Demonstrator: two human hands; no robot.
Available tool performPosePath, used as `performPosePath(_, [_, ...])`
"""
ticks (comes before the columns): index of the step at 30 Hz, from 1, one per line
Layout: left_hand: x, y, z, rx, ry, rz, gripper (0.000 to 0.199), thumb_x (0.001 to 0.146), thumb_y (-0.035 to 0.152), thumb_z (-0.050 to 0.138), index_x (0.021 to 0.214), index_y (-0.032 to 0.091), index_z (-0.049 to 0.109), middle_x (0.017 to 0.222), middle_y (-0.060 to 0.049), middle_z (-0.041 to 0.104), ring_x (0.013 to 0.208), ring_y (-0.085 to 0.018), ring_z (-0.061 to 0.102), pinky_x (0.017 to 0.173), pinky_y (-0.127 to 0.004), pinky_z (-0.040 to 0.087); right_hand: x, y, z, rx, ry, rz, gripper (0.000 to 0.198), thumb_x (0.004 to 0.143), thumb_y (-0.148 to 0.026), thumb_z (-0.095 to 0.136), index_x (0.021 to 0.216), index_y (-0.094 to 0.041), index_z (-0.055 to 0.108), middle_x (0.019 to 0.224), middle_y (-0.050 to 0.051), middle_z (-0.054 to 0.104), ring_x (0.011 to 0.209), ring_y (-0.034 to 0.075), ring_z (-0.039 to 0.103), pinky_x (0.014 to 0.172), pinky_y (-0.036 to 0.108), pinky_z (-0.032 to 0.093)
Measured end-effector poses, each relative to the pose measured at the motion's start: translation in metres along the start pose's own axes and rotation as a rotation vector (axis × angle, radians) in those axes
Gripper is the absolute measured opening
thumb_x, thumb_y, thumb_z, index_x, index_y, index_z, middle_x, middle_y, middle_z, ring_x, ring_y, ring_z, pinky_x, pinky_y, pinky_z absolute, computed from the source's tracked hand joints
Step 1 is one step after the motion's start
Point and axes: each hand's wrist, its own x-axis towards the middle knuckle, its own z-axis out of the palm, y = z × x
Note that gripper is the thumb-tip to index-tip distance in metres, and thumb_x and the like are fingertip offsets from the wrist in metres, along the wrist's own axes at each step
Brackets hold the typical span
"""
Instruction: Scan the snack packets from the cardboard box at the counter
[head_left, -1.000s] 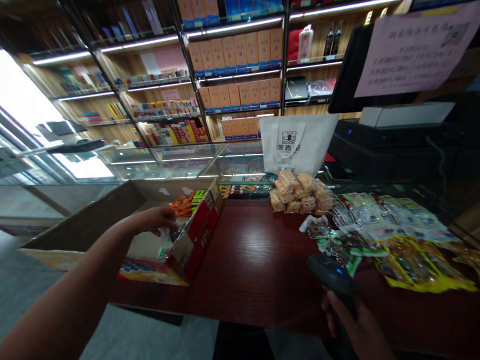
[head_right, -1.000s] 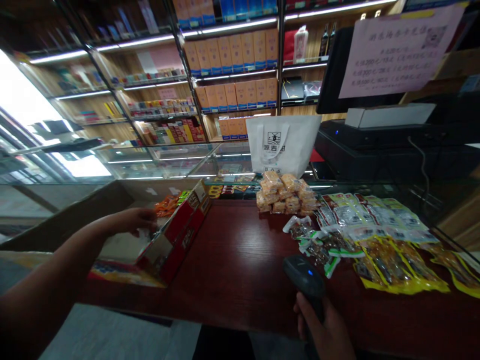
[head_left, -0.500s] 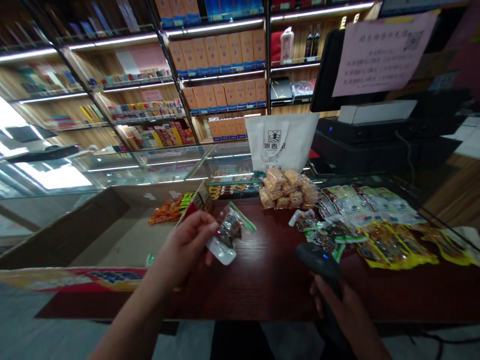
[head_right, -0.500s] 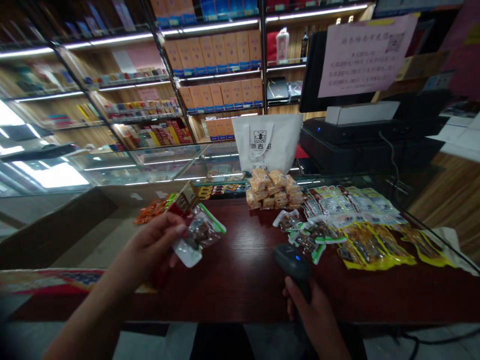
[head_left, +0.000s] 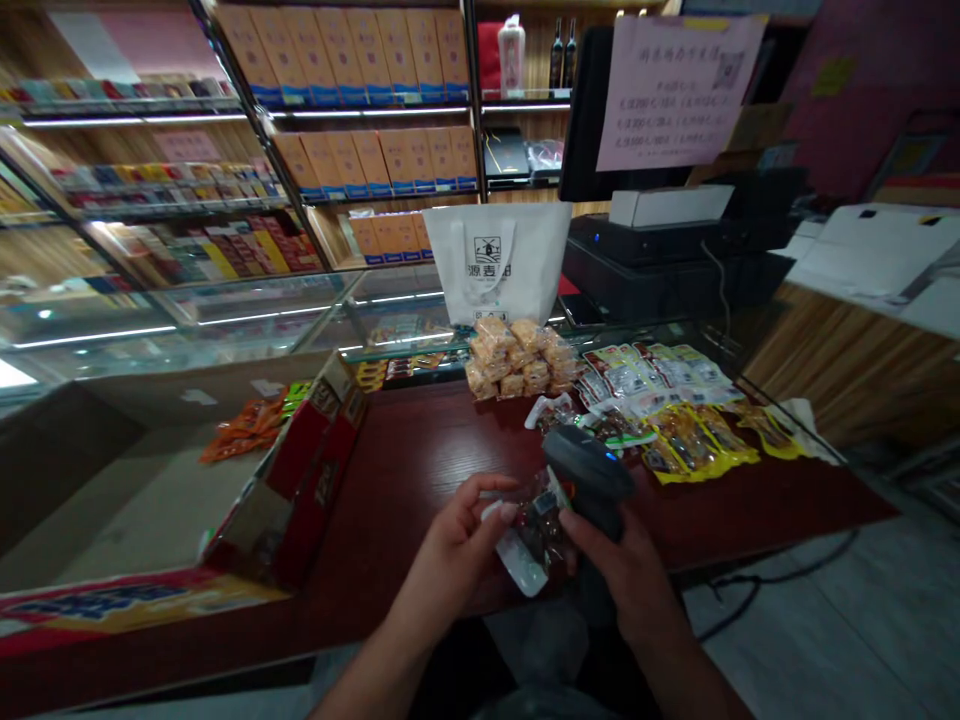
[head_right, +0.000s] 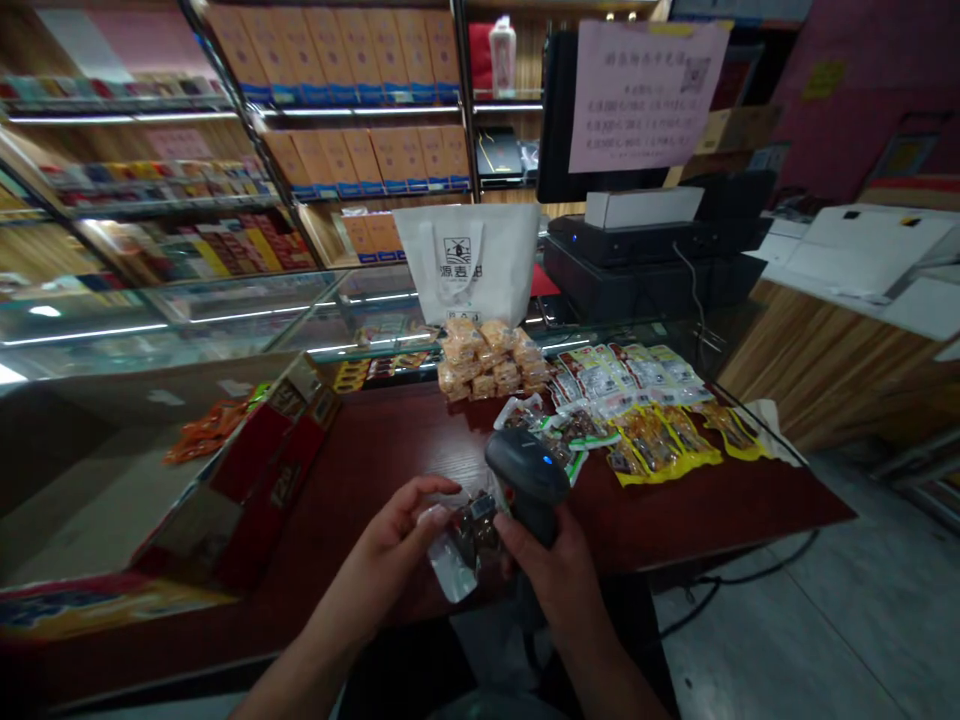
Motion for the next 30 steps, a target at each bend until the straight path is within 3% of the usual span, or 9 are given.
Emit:
performPosePath(3, [-0.002,-0.015,0.002,-0.226,-0.06,-0.091,0.055,0.064,0.031,0.088,0.111,0.019,0.063,0.093,-0.007,0.075,0.079,-0.021,0.072,0.074,-0.03,0.056,-0.001,0.006,0.001,0.074,0.099,0.024,0.045,0.06,-0.049,0.088,0.084,-0.018,0.067,0.05,-0.005,0.064,0.043,0.012,0.054,0.045,0.021,0.046])
performPosePath(5, [-0.004,-0.022,0.004,-0.275,-0.071,-0.14,0.053,0.063,0.028,0.089,0.11,0.015,0.067,0.099,-0.011,0.075,0.084,-0.023,0.073,0.078,-0.031,0.056,-0.001,0.009,0.002,0.093,0.113,0.002,0.042,0.061,-0.048,0.089,0.081,-0.019,0.065,0.049,-0.006,0.063,0.043,0.011,0.053,0.045,0.02,0.046])
performPosePath(8, [-0.007,-0.025,0.006,-0.222,0.017,-0.194,0.043,0.07,0.032,0.084,0.106,0.013,0.069,0.093,-0.012,0.076,0.075,-0.02,0.073,0.067,-0.025,0.056,-0.001,0.011,0.003,0.076,0.085,-0.034,0.041,0.063,-0.047,0.087,0.082,-0.019,0.065,0.049,-0.005,0.063,0.044,0.011,0.055,0.046,0.021,0.045])
performPosePath(12, [-0.009,-0.023,0.006,-0.138,0.097,-0.249,0.042,0.076,0.046,0.077,0.103,0.017,0.065,0.069,-0.005,0.073,0.053,-0.013,0.067,0.05,-0.017,0.049,-0.001,0.008,0.002,-0.033,0.07,-0.106,0.038,0.065,-0.048,0.085,0.077,-0.019,0.064,0.052,-0.005,0.063,0.048,0.013,0.055,0.05,0.024,0.046])
performPosePath(15, [-0.006,-0.022,0.003,-0.157,0.149,-0.168,0.041,0.07,0.047,0.082,0.091,0.017,0.062,0.059,0.0,0.068,0.046,-0.011,0.063,0.047,-0.017,0.049,-0.001,0.004,0.0,-0.078,0.059,-0.159,0.035,0.073,-0.049,0.081,0.084,-0.019,0.065,0.052,-0.006,0.061,0.05,0.013,0.054,0.054,0.025,0.046])
performPosePath(19, [0.001,-0.016,-0.005,-0.183,0.27,-0.033,0.042,0.06,0.038,0.089,0.083,0.015,0.063,0.069,0.001,0.07,0.049,-0.009,0.063,0.05,-0.018,0.052,-0.002,0.0,-0.007,-0.038,0.024,-0.163,0.041,0.078,-0.053,0.074,0.099,-0.019,0.065,0.064,-0.002,0.068,0.05,0.013,0.055,0.052,0.025,0.046])
performPosePath(23, [0.005,-0.01,-0.013,-0.143,0.36,0.06,0.039,0.059,0.037,0.09,0.076,0.013,0.064,0.066,0.002,0.068,0.053,-0.009,0.064,0.054,-0.018,0.054,-0.007,0.002,-0.016,-0.073,-0.069,-0.134,0.041,0.082,-0.053,0.072,0.102,-0.018,0.065,0.07,0.0,0.069,0.047,0.012,0.055,0.049,0.025,0.046])
performPosePath(30, [0.007,-0.014,-0.022,-0.111,0.412,0.057,0.037,0.063,0.037,0.087,0.082,0.014,0.065,0.068,0.001,0.071,0.057,-0.01,0.066,0.057,-0.017,0.054,-0.017,0.012,-0.012,-0.196,-0.181,-0.058,0.044,0.08,-0.059,0.071,0.071,-0.017,0.061,0.052,-0.002,0.06,0.04,0.01,0.049,0.043,0.022,0.039])
